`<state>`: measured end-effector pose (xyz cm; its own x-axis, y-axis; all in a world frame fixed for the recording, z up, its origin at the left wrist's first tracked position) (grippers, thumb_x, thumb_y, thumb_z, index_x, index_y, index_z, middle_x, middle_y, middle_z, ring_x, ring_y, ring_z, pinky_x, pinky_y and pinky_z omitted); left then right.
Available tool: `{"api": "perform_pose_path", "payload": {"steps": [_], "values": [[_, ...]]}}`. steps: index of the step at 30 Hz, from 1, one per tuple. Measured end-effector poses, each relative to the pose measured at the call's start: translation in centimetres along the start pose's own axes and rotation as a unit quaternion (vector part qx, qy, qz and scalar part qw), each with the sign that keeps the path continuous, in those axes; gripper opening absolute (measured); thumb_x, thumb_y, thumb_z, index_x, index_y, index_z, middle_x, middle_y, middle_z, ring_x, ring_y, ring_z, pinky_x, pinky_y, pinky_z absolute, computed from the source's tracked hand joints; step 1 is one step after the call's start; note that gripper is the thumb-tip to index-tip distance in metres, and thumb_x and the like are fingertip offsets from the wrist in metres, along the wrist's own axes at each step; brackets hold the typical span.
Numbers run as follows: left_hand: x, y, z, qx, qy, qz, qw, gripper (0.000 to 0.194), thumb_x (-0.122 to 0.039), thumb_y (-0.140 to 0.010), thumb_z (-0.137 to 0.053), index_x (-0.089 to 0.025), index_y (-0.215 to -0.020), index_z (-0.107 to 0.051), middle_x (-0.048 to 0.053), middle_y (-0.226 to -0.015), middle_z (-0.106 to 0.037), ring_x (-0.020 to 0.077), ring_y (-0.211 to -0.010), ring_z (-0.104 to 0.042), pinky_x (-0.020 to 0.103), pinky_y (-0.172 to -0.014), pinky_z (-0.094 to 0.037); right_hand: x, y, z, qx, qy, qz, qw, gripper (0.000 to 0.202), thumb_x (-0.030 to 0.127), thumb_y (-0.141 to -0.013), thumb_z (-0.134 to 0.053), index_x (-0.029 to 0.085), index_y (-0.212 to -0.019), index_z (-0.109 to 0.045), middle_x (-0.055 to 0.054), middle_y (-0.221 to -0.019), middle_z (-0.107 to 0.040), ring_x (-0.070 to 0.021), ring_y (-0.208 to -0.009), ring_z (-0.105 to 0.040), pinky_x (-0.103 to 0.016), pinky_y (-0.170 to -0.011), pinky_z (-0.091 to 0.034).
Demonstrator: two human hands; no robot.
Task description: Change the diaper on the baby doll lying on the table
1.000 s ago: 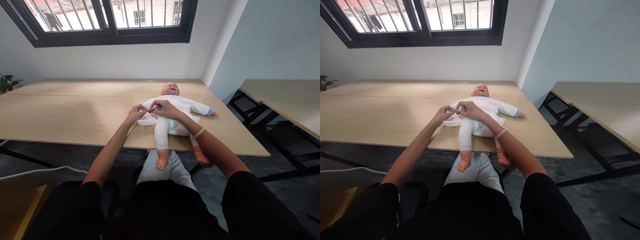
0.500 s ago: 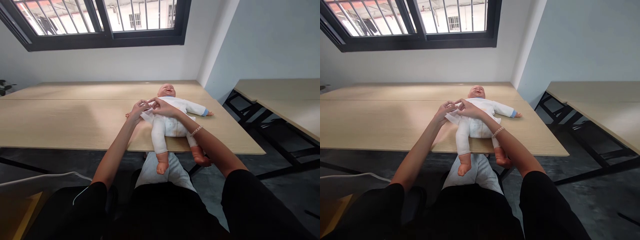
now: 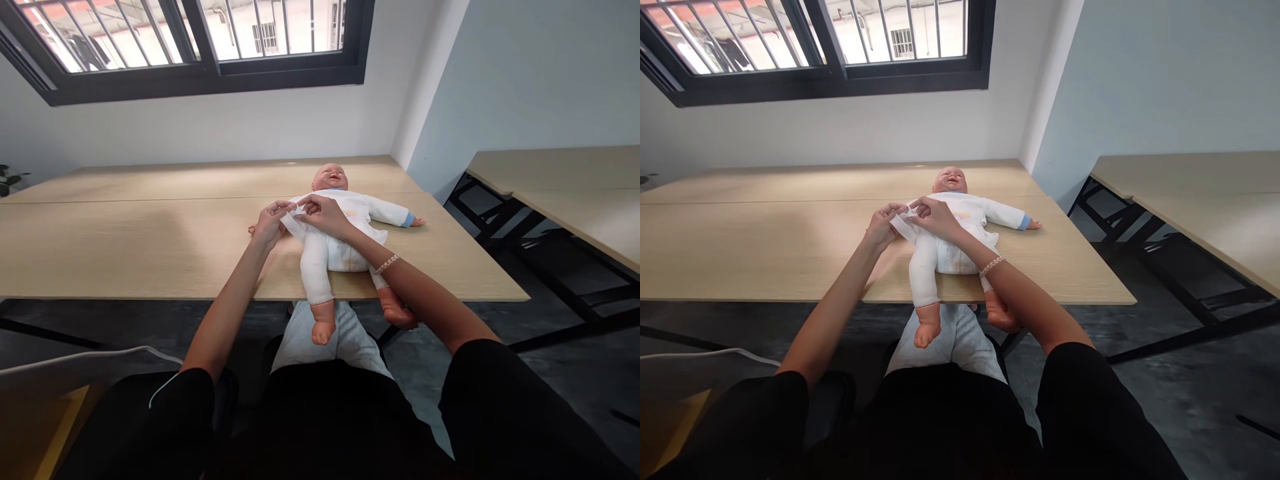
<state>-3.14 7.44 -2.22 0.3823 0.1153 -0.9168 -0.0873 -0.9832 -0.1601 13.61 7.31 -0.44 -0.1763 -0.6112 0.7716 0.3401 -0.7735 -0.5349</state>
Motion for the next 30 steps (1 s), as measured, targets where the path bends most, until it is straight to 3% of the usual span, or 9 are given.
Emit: {"api": "perform_pose_path", "payload": {"steps": [6,13,19,25,30], "values": [[0.2,-0.4,0.3,-0.009,0.017,-0.018,1.0,0.049,-0.038,-0.049,-0.1,-0.015,-0.074,-0.064,-0.002,-0.071,-0.067,0.0085,-0.062,-0.06,0.021,-0.061,-0.05,0.0,0.1,-0.2,-0.006,0.012,-0.003,1.0,0.028,0.037,-0.079,-0.068,0.016,-0.098,-0.068,-0.003,-0.083,-0.067,-0.0152,-0.072,-0.06,-0.028,-0.069,-0.048],[0.1,-0.3,0.3,0.007,0.02,-0.008,1.0,0.055,-0.039,-0.045,-0.102,-0.018,-0.076,-0.061,-0.003,-0.071,-0.066,0.0086,-0.059,-0.058,0.021,-0.057,-0.048,0.3,0.2,-0.4,-0.021,0.046,0.043,0.998,0.034,0.046,-0.078,-0.077,0.017,-0.094,-0.068,-0.004,-0.083,-0.068,-0.0182,-0.079,-0.062,-0.03,-0.072,-0.05],[0.4,-0.2,0.0,0.018,0.013,-0.034,0.999,0.05,-0.047,-0.061,-0.095,-0.017,-0.083,-0.063,-0.002,-0.079,-0.066,0.0092,-0.069,-0.062,0.022,-0.068,-0.051,-0.1,0.1,-0.3,-0.029,0.008,0.015,0.999,0.025,0.041,-0.086,-0.066,0.016,-0.088,-0.069,-0.006,-0.089,-0.072,-0.0184,-0.081,-0.065,-0.031,-0.076,-0.051],[0.7,0.4,-0.9,0.118,-0.076,-0.043,0.989,0.059,-0.049,-0.06,-0.095,-0.019,-0.101,-0.065,0.004,-0.099,-0.07,0.0146,-0.087,-0.066,0.022,-0.073,-0.05,-0.5,0.0,0.2,-0.022,-0.102,-0.048,0.993,0.031,0.036,-0.074,-0.077,0.019,-0.093,-0.058,0.001,-0.078,-0.067,-0.0156,-0.073,-0.064,-0.027,-0.067,-0.05],[1.4,0.5,-1.3,0.162,-0.13,-0.049,0.977,0.055,-0.044,-0.062,-0.093,-0.019,-0.099,-0.062,0.004,-0.098,-0.069,0.0179,-0.092,-0.066,0.026,-0.078,-0.052,-0.5,-0.1,0.7,-0.033,-0.169,-0.103,0.98,0.035,0.024,-0.066,-0.079,0.018,-0.092,-0.057,0.003,-0.069,-0.062,-0.0131,-0.064,-0.061,-0.024,-0.061,-0.047]]}}
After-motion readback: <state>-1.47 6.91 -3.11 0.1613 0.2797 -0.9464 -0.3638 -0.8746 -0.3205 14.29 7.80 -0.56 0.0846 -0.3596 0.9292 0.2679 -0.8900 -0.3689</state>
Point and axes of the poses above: each hand's wrist, its own y-axis away from the middle knuckle, its own z-axis out of the back of the hand, x = y × z, the point moved 2 cm from there along -y, towards the middle knuckle
